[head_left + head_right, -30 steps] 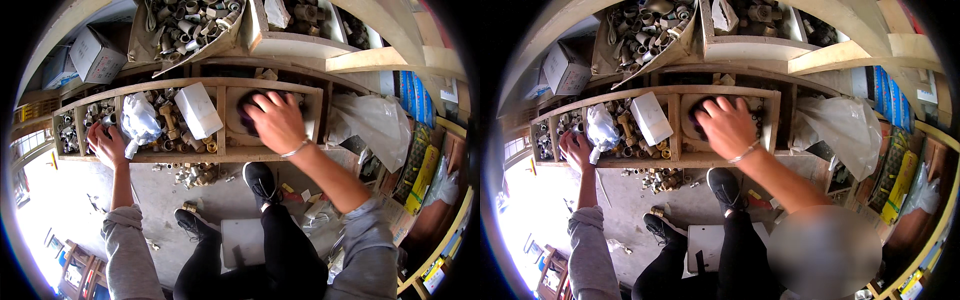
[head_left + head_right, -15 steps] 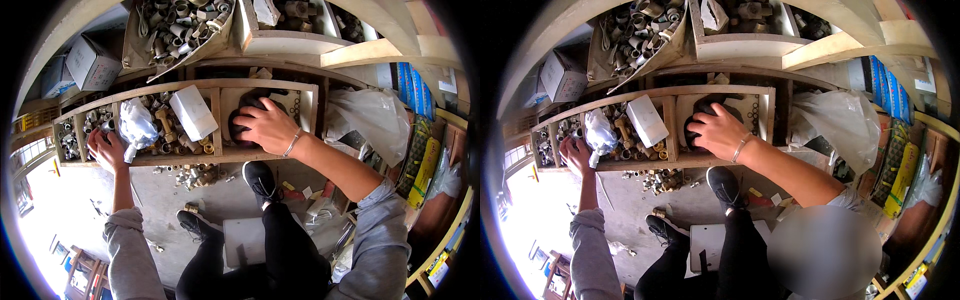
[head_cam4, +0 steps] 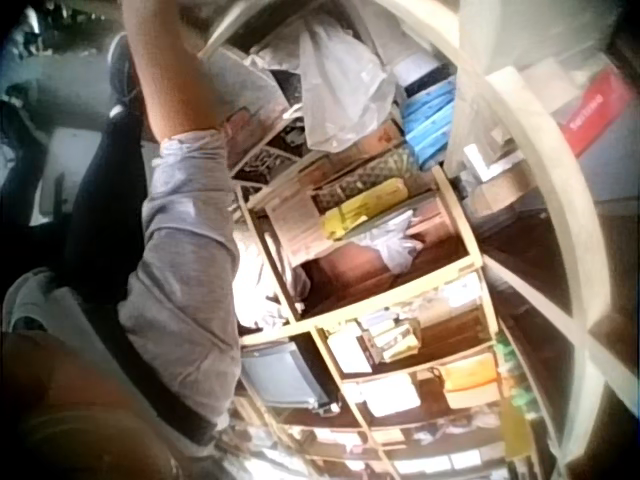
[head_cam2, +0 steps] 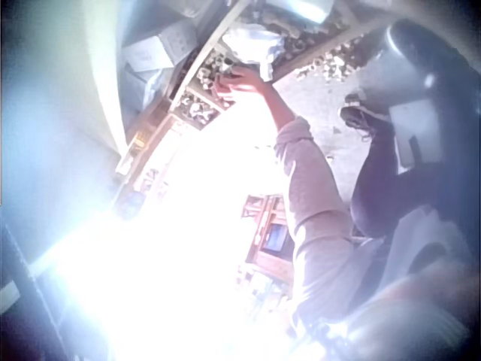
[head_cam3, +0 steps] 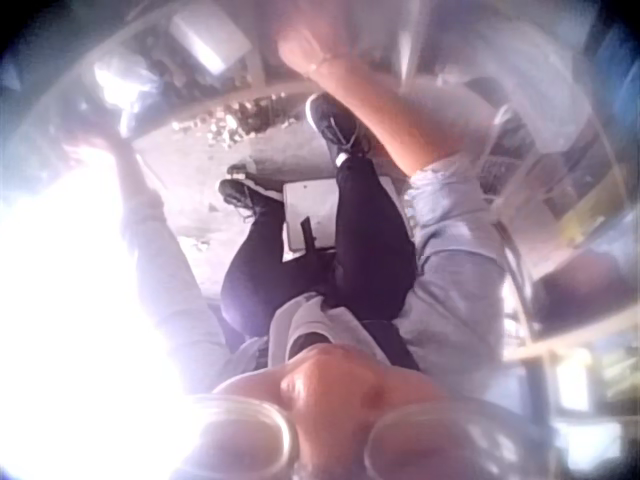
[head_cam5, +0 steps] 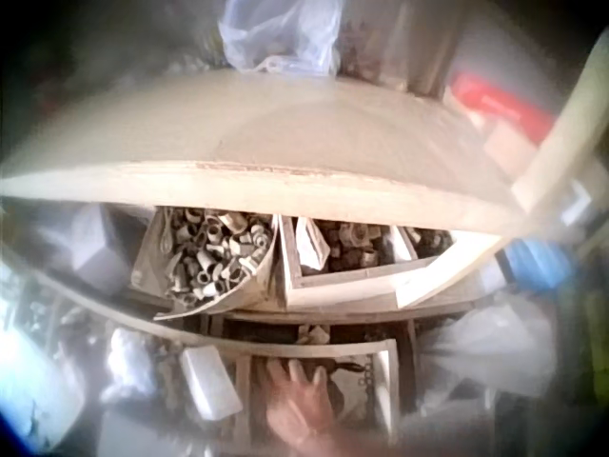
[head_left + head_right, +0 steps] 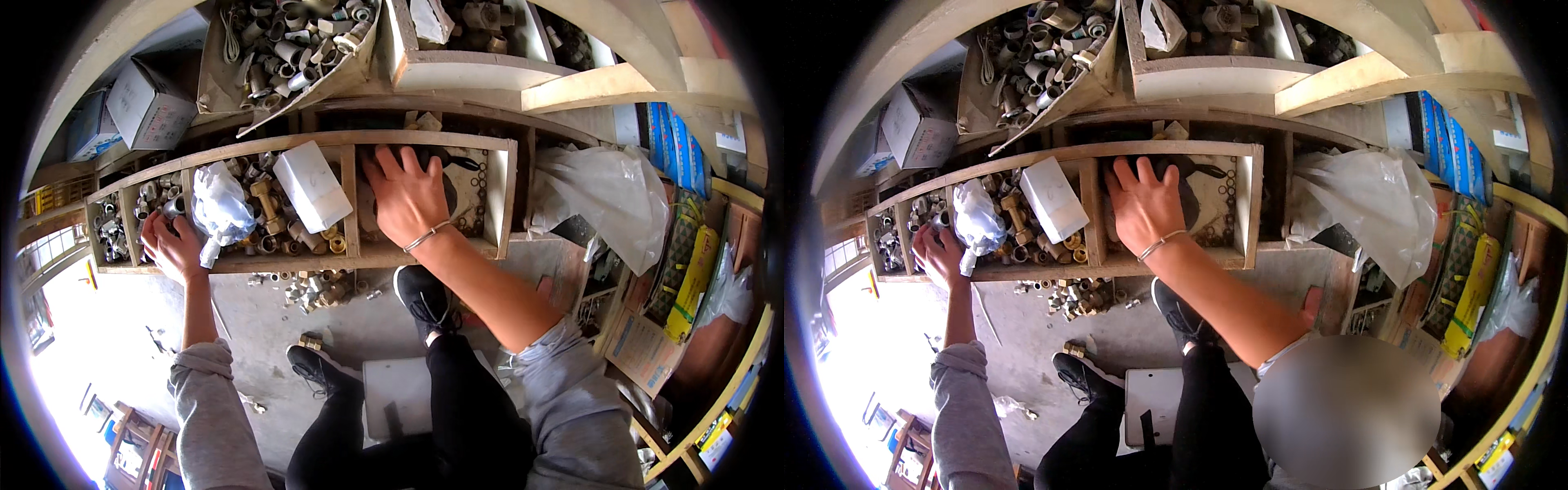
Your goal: The person wipes the interior of a wooden compartment on a cluttered shelf using a dark cloth. They move small metal rings and a white plastic container aside to reach the surface, then wipe the bottom and sides of the compartment repeatedly.
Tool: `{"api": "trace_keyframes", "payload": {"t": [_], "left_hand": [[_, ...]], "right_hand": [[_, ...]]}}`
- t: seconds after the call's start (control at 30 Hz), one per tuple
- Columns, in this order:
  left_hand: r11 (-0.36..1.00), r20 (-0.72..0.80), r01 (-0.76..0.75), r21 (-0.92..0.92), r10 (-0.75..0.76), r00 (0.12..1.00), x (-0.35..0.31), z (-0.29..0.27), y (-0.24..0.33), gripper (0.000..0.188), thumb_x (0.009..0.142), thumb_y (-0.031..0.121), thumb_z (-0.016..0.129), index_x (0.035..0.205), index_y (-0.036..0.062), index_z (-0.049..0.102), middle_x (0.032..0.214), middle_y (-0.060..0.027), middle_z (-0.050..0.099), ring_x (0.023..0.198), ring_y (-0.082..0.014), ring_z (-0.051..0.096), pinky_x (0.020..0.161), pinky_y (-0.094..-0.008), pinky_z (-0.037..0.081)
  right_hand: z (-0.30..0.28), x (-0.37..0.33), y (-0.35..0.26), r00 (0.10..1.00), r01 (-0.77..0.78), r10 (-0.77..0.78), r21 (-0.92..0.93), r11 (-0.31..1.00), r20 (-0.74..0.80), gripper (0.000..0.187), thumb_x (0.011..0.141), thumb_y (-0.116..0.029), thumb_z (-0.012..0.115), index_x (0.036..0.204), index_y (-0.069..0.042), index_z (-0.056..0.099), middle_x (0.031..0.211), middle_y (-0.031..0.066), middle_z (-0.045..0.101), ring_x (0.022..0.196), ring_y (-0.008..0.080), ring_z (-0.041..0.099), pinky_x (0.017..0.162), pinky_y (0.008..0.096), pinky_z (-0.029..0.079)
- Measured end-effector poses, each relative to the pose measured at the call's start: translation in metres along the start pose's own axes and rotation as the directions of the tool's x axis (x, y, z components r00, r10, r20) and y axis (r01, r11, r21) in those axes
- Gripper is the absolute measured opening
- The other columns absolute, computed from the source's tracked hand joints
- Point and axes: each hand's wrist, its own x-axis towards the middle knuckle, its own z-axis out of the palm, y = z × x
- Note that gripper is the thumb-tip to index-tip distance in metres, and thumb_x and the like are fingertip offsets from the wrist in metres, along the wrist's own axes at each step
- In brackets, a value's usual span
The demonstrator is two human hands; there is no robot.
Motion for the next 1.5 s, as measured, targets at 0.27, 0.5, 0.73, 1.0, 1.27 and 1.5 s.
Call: {"api": "trace_keyframes", "payload": {"t": [0.27,0.5,0.73,1.0,1.27,1.5], "left_hand": [[1.000,-0.006,0.004,0.007,-0.004,1.000,-0.001,-0.001,0.001,0.033,0.084,0.033,0.052,0.103,0.0098,0.063,0.131,-0.0004,0.051,0.115,-0.0276,0.051,0.098,-0.0450,0.041],[1.000,0.030,0.014,0.018,-0.014,0.999,0.000,0.000,-0.001,0.032,0.085,0.033,0.052,0.104,0.0105,0.064,0.130,-0.0001,0.051,0.116,-0.0278,0.050,0.100,-0.0443,0.041],[0.998,-0.053,-0.053,0.026,0.054,0.997,0.001,0.002,-0.001,0.033,0.084,0.033,0.052,0.105,0.0106,0.064,0.129,-0.0002,0.052,0.116,-0.0280,0.050,0.098,-0.0453,0.043],[1.000,-0.017,-0.016,-0.026,0.016,1.000,-0.002,0.003,-0.001,0.032,0.083,0.034,0.053,0.103,0.0108,0.064,0.129,-0.0007,0.052,0.115,-0.0287,0.051,0.096,-0.0458,0.044],[1.000,0.009,0.014,-0.008,-0.014,1.000,-0.002,-0.005,0.003,0.034,0.084,0.035,0.052,0.106,0.0114,0.064,0.130,-0.0002,0.051,0.118,-0.0282,0.050,0.097,-0.0454,0.044],[1.000,0.025,-0.019,0.010,0.019,1.000,-0.003,0.005,-0.008,0.032,0.084,0.034,0.052,0.101,0.0102,0.063,0.131,-0.0004,0.051,0.119,-0.0277,0.049,0.099,-0.0454,0.042]], "right_hand": [[-0.008,-0.004,0.025,0.986,0.154,-0.162,0.155,0.976,0.042,0.032,0.079,-0.015,0.062,0.110,-0.015,0.069,0.109,0.0021,0.059,0.104,0.0224,0.051,0.078,0.0452,0.040],[-0.004,-0.004,0.010,0.998,-0.055,0.058,0.136,0.989,-0.020,0.037,0.081,-0.017,0.062,0.118,-0.015,0.066,0.108,0.0012,0.059,0.100,0.0205,0.052,0.080,0.0439,0.038],[0.000,0.002,0.006,0.998,-0.063,0.062,0.137,0.989,0.011,0.037,0.086,-0.019,0.058,0.122,-0.019,0.066,0.111,0.0010,0.057,0.103,0.0220,0.051,0.081,0.0446,0.038],[-0.020,-0.029,0.036,0.907,0.279,-0.310,0.145,0.949,0.286,0.048,0.078,-0.012,0.062,0.123,-0.031,0.065,0.122,0.0003,0.055,0.115,0.0220,0.050,0.094,0.0470,0.038],[-0.051,-0.022,0.051,0.892,0.228,-0.298,0.232,0.946,0.340,0.028,0.073,-0.009,0.065,0.092,-0.027,0.076,0.110,0.0003,0.060,0.111,0.0216,0.052,0.093,0.0442,0.037],[-0.031,-0.014,0.026,0.813,0.404,-0.480,0.274,0.873,0.329,0.018,0.071,-0.015,0.068,0.083,-0.026,0.075,0.103,-0.0013,0.059,0.109,0.0197,0.053,0.093,0.0441,0.037]]}}
